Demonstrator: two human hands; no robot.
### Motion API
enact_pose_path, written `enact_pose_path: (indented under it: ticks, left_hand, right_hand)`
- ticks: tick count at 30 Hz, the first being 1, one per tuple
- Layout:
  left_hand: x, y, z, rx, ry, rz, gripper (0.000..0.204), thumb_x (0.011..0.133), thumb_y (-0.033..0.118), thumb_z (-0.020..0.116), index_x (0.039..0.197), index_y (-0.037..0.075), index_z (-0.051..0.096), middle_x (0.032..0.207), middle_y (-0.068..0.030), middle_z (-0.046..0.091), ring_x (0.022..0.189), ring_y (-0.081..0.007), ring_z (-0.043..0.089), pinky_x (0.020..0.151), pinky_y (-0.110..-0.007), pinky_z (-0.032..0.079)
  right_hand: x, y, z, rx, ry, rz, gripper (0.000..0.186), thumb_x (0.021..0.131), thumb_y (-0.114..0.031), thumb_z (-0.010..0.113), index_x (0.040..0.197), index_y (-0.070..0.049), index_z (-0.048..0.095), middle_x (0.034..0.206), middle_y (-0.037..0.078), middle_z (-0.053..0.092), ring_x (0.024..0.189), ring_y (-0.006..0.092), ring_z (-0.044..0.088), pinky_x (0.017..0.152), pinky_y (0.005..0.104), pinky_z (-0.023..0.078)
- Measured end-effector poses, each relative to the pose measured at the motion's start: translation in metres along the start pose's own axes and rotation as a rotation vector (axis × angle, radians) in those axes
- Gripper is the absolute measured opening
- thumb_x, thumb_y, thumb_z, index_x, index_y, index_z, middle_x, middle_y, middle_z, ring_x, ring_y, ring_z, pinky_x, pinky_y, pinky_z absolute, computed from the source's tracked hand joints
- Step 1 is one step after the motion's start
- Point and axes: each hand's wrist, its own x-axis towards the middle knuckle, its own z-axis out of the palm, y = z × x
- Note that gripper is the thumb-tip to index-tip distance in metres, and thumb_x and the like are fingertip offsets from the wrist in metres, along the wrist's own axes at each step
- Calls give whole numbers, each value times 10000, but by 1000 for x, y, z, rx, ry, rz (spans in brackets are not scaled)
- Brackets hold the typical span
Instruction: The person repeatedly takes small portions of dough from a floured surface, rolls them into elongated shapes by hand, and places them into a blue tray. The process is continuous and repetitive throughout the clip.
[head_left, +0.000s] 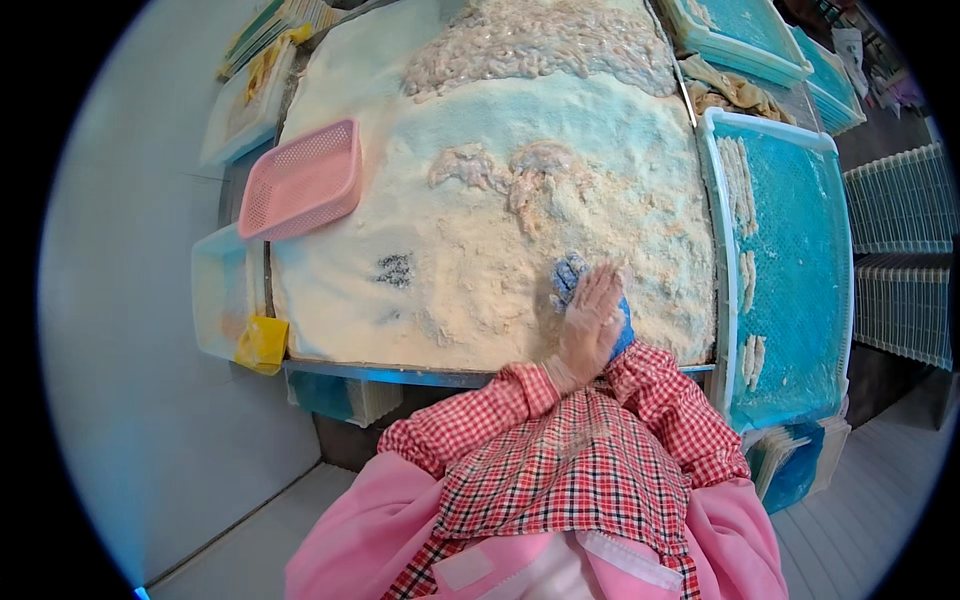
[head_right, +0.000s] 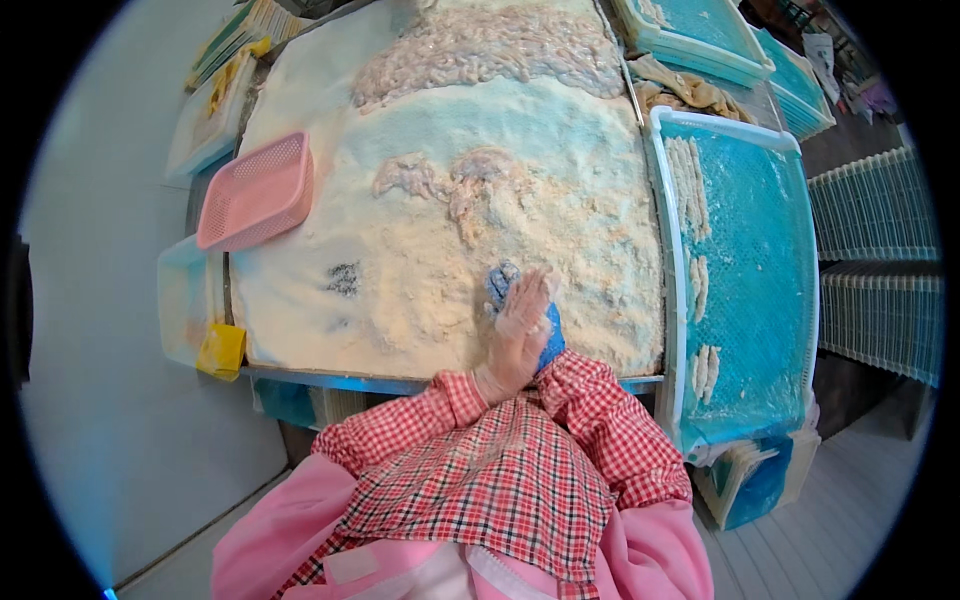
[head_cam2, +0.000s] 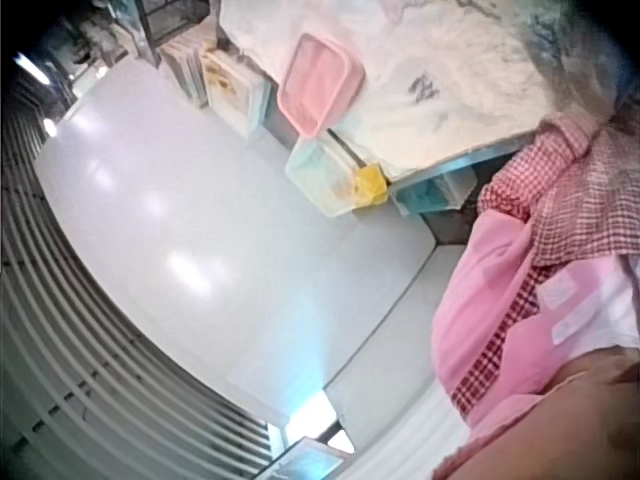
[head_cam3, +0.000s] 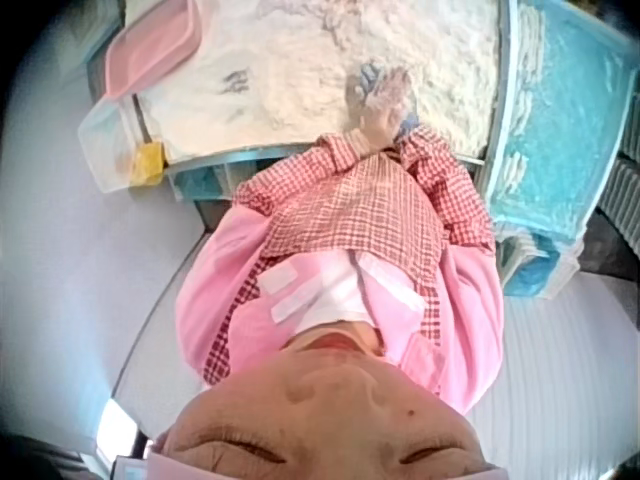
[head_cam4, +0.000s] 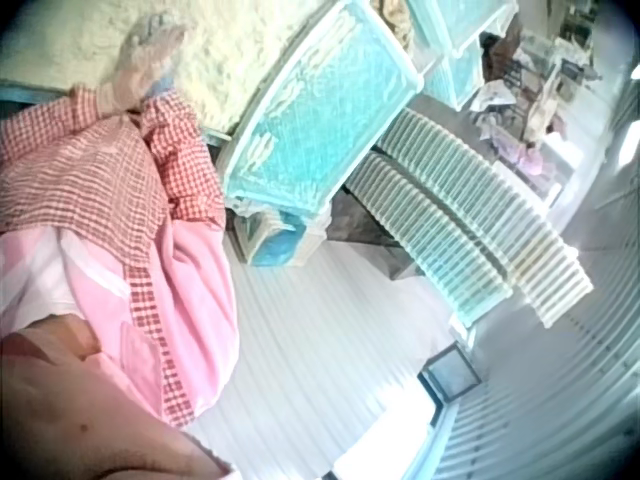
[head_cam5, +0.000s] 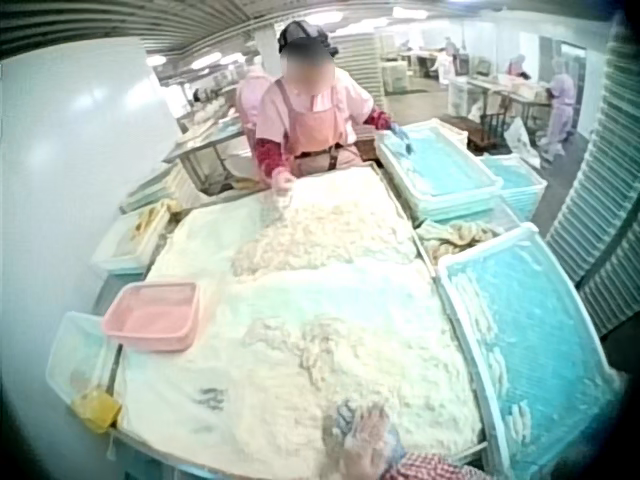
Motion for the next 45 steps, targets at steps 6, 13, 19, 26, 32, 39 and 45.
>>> enact_pose_path:
  ticks: [6,13,19,26,32,39,45]
  left_hand:
    - [2,-2,27,-258,21,147,512,977,272,331,1442,58,324,1521,-138,256,1430,-308,148,1159,-423,98]
    - [9,-17,54,-193,43,123,520,960,260,371,1452,102,316,1513,-114,287,1413,-332,201,1134,-515,89]
    - [17,-19,40,145,-79,259,572,959,313,385,1473,97,259,1524,-150,238,1418,-305,188,1135,-524,76]
    - [-28,-122,16,700,-299,193,577,898,315,497,1376,17,371,1463,-172,321,1378,-311,260,1119,-529,136]
    - [46,-123,-9,277,204,-107,443,839,218,595,1216,3,510,1256,-195,481,1209,-345,417,998,-421,352]
    - [98,-123,-4,371,110,-131,242,818,200,616,973,15,599,991,-167,595,943,-344,560,836,-423,446]
    - [55,-110,-30,265,-167,-395,284,832,294,587,985,59,627,884,-188,644,846,-337,623,770,-444,477]
  right_hand:
    - [14,3,13,103,109,-4,506,982,-131,234,1481,-62,194,1540,122,199,1429,241,158,1171,339,42]
    - [22,14,-11,-46,38,-139,544,981,-282,320,1483,-103,215,1543,74,168,1412,221,146,1139,406,78]
    - [29,-75,-19,161,482,749,430,979,-432,395,1232,-112,530,1085,43,638,922,201,620,799,371,534]
    - [62,-199,-31,-460,431,705,436,938,-419,530,1245,-111,509,750,-55,510,516,47,425,439,235,404]
    - [104,-325,-68,-1075,719,373,374,973,-350,474,1200,-59,528,937,32,625,620,104,520,513,261,466]
    - [123,-342,-114,-999,529,420,562,978,-457,378,1391,-77,388,1306,100,545,1128,213,542,952,353,421]
    - [98,-346,-101,-1197,586,574,535,977,-432,409,1373,-72,424,1290,128,555,1141,231,544,969,342,411]
